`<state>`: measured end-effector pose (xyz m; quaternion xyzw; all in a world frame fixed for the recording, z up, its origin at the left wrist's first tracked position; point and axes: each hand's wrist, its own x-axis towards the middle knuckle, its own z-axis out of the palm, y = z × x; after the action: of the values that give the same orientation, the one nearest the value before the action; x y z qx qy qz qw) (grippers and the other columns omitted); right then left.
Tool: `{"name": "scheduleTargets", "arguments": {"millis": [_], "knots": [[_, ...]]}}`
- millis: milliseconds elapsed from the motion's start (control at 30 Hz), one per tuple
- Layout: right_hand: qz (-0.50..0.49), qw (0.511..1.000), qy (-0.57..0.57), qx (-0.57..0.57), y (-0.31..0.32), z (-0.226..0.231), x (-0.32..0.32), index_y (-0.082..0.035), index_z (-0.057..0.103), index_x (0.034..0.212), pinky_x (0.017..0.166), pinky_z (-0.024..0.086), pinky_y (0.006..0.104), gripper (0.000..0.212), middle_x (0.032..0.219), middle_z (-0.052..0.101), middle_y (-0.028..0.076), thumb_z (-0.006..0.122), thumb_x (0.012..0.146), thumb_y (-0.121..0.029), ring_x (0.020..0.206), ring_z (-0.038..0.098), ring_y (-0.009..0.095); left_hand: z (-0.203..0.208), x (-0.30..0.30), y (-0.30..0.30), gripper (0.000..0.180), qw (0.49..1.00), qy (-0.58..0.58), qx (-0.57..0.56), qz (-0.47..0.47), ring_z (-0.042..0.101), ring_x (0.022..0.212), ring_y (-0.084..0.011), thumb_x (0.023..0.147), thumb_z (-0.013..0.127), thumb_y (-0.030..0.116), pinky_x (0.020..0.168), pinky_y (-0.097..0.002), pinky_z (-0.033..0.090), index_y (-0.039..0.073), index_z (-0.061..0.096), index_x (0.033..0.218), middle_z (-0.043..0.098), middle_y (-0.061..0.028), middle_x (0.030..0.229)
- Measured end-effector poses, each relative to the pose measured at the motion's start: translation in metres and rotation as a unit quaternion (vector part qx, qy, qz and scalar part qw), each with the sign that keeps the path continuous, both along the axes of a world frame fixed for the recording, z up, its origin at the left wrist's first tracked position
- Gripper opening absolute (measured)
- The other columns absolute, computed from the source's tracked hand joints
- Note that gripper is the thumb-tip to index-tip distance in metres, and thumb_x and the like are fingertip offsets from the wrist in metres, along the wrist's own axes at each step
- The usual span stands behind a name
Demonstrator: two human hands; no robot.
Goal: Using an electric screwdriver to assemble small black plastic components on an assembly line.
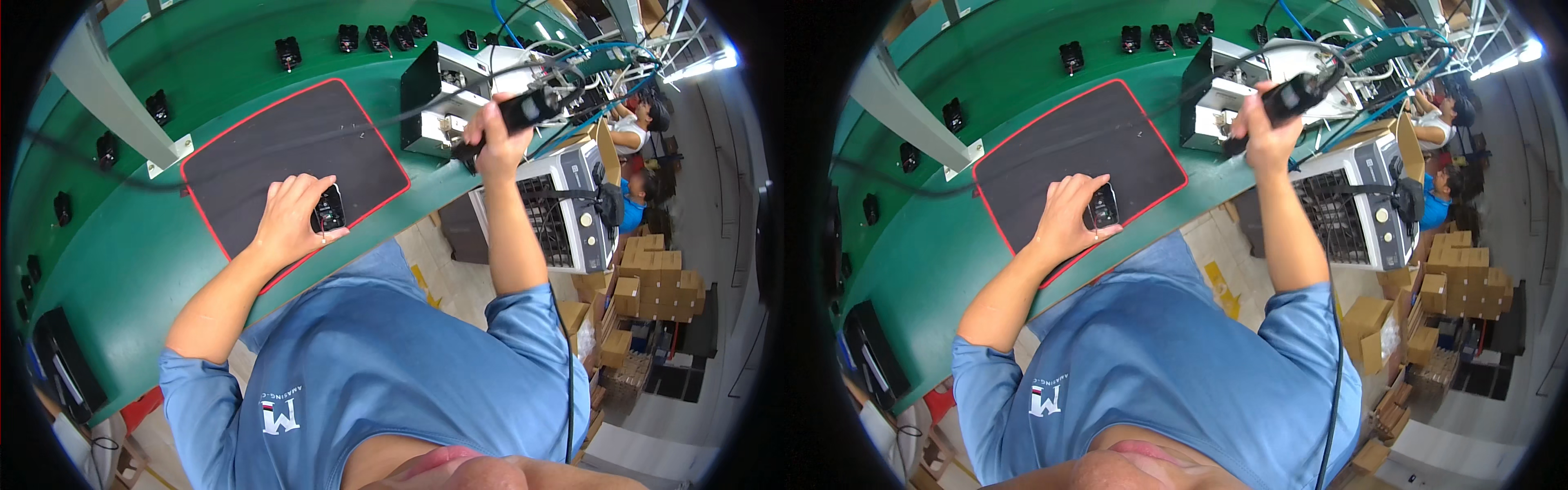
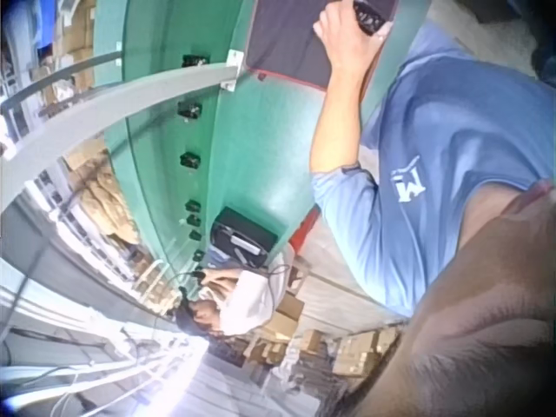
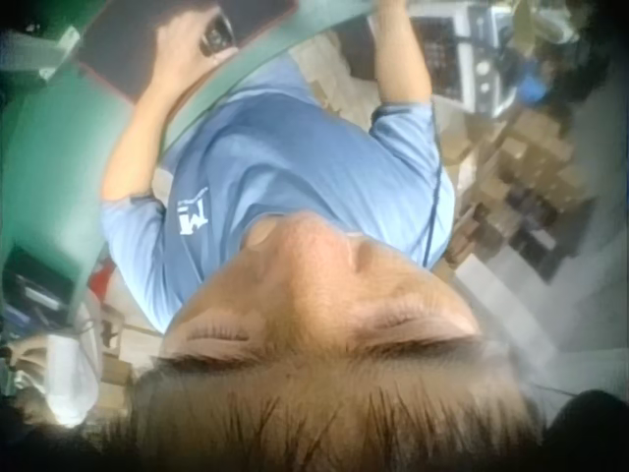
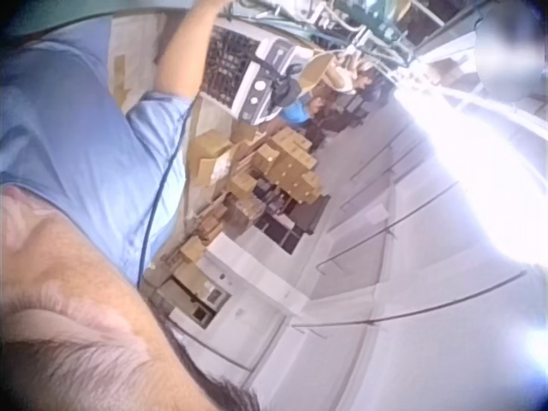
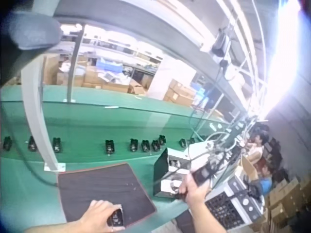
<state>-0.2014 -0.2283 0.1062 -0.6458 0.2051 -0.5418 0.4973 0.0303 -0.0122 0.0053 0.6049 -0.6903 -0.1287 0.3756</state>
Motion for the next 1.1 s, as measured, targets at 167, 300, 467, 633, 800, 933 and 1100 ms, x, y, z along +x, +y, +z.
{"name": "scheduleTargets", "arguments": {"millis": [167, 300, 467, 633, 800, 933, 1100], "knots": [[0.044, 0.995, -0.089, 0.023, 0.094, 0.002, 0.048, -0.004, 0.043, 0.127, 0.047, 0.045, 0.0314, 0.031, 0.070, 0.049, 0.007, 0.052, 0.098, -0.009, 0.050, 0.047, 0.013, -0.002, -0.003, -0.001, 0.084, 1.000, -0.005, -0.001, 0.012, 0.055, 0.102, -0.0297, 0.059, 0.090, 0.037, 0.091, -0.0394, 0.038, 0.007, 0.056, 0.129, 0.057, -0.0093, 0.106], [0.153, 0.984, -0.083, -0.040, 0.124, -0.009, 0.085, -0.002, 0.041, 0.128, 0.049, 0.049, 0.0317, 0.037, 0.075, 0.053, 0.008, 0.058, 0.096, -0.006, 0.052, 0.051, 0.014, -0.001, -0.001, -0.002, 0.080, 1.000, 0.004, 0.003, -0.009, 0.055, 0.098, -0.0285, 0.059, 0.090, 0.037, 0.082, -0.0410, 0.038, 0.006, 0.057, 0.125, 0.058, -0.0078, 0.105], [0.150, 0.987, -0.053, -0.024, 0.127, -0.025, 0.099, -0.003, 0.043, 0.120, 0.049, 0.050, 0.0322, 0.029, 0.074, 0.052, 0.009, 0.057, 0.095, -0.003, 0.052, 0.051, 0.014, -0.002, -0.001, -0.001, 0.077, 0.999, 0.043, 0.006, -0.014, 0.053, 0.096, -0.0282, 0.060, 0.090, 0.033, 0.082, -0.0403, 0.038, 0.008, 0.057, 0.125, 0.056, -0.0062, 0.103], [0.155, 0.981, -0.114, -0.002, 0.128, -0.029, 0.105, 0.000, 0.047, 0.118, 0.050, 0.050, 0.0265, 0.034, 0.072, 0.055, 0.006, 0.060, 0.089, 0.010, 0.054, 0.055, 0.011, -0.003, -0.002, -0.001, 0.074, 0.999, 0.036, -0.030, -0.006, 0.051, 0.093, -0.0277, 0.060, 0.090, 0.032, 0.081, -0.0395, 0.037, 0.011, 0.058, 0.123, 0.054, -0.0052, 0.098], [0.178, 0.977, -0.116, 0.006, 0.127, -0.031, 0.105, -0.001, 0.046, 0.118, 0.050, 0.050, 0.0268, 0.034, 0.072, 0.056, 0.007, 0.059, 0.088, 0.011, 0.054, 0.055, 0.012, 0.000, -0.001, 0.001, 0.081, 1.000, 0.011, 0.011, -0.011, 0.052, 0.098, -0.0277, 0.059, 0.091, 0.036, 0.083, -0.0390, 0.038, 0.006, 0.056, 0.127, 0.054, -0.0077, 0.104], [0.169, 0.983, -0.069, -0.026, 0.128, -0.032, 0.103, -0.004, 0.045, 0.121, 0.049, 0.050, 0.0330, 0.029, 0.073, 0.054, 0.009, 0.058, 0.095, -0.002, 0.051, 0.051, 0.014, 0.000, -0.001, 0.002, 0.082, 1.000, 0.010, 0.013, -0.009, 0.054, 0.099, -0.0281, 0.058, 0.091, 0.036, 0.083, -0.0391, 0.038, 0.006, 0.057, 0.126, 0.055, -0.0081, 0.104], [0.194, 0.975, -0.105, 0.036, 0.136, -0.043, 0.103, -0.001, 0.046, 0.115, 0.055, 0.050, 0.0263, 0.033, 0.077, 0.058, 0.008, 0.058, 0.088, 0.013, 0.060, 0.057, 0.012, -0.006, 0.003, -0.001, 0.082, 0.999, 0.035, -0.011, -0.017, 0.057, 0.102, -0.0294, 0.058, 0.092, 0.037, 0.085, -0.0400, 0.040, 0.005, 0.058, 0.125, 0.059, -0.0080, 0.104]]}}
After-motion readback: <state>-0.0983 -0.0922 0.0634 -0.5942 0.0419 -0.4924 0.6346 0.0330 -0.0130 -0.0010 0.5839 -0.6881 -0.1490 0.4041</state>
